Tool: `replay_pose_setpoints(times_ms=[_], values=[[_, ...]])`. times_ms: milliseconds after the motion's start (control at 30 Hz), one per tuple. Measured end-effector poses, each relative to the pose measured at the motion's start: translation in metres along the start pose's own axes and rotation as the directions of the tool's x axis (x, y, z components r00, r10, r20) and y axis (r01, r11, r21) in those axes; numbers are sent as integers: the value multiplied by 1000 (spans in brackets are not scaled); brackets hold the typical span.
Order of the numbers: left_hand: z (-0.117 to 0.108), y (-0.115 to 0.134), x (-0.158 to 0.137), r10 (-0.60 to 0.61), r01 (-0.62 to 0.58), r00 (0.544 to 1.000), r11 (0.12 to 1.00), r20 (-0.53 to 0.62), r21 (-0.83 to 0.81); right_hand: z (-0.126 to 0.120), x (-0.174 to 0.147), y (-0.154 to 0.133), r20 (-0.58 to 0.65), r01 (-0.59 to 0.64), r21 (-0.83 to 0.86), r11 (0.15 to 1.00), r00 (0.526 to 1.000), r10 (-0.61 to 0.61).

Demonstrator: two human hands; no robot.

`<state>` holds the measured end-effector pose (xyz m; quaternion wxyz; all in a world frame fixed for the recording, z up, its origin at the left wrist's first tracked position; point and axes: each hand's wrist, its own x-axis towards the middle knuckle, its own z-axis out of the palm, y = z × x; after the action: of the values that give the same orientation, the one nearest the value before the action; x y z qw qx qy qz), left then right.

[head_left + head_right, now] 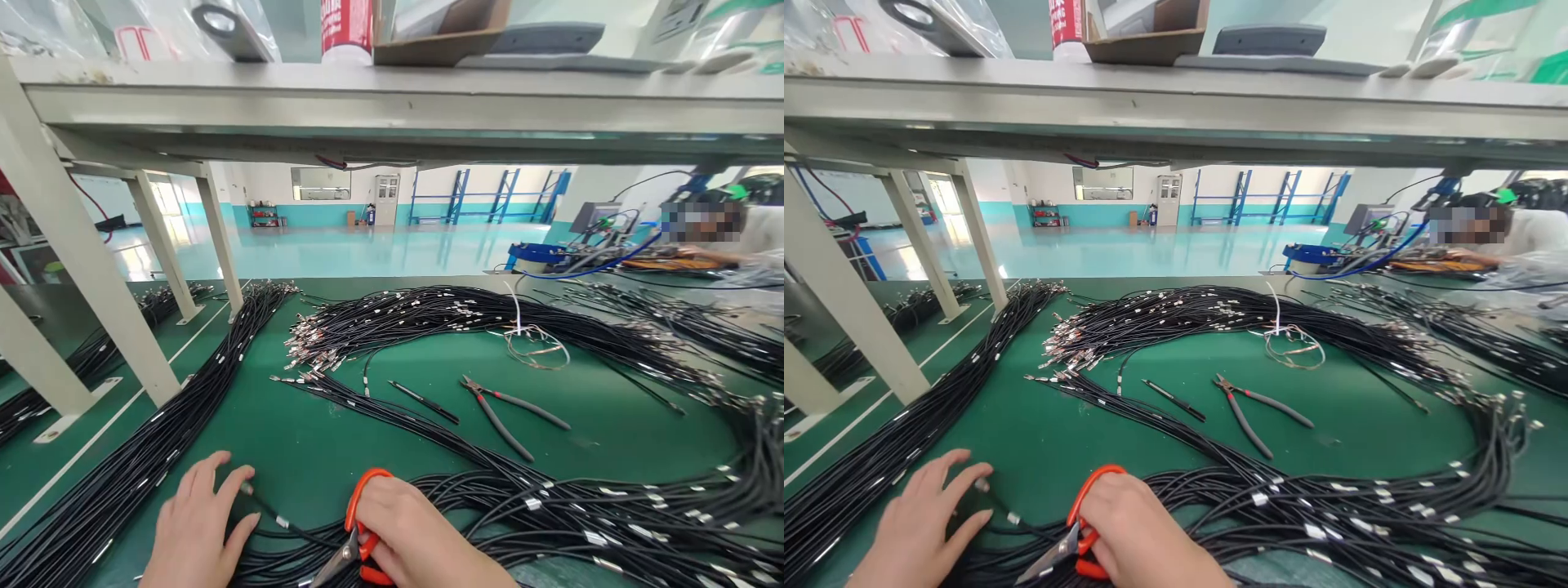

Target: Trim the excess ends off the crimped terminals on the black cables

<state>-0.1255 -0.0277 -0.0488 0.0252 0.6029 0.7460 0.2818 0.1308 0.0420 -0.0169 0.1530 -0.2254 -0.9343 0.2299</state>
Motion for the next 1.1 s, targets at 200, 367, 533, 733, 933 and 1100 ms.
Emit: replay_pose_setpoints(times_ms=[200, 367, 533, 733, 933, 1100], values=[[0, 54, 10, 448, -456, 885, 889, 129, 39, -1, -1, 5, -123, -47, 60, 997, 991, 55], [2, 99, 14, 367, -456, 732, 890, 574, 13, -27, -4, 42, -531, -351, -72, 933, 806, 262], [8, 95, 10, 260, -323, 733, 946, 628, -16, -42, -4, 77, -539, -589, -247, 769, 743, 396], [11, 83, 24, 322, -199, 725, 944, 610, -261, -44, -6, 78, -637, -592, -280, 756, 703, 315], [16, 108, 58, 226, 265, 782, 722, 580, -639, -49, -17, 69, -804, -564, -328, 758, 588, 90], [38, 142, 97, -152, 699, 672, -193, 724, -689, -44, -22, 58, -790, -416, -253, 874, 610, 61]])
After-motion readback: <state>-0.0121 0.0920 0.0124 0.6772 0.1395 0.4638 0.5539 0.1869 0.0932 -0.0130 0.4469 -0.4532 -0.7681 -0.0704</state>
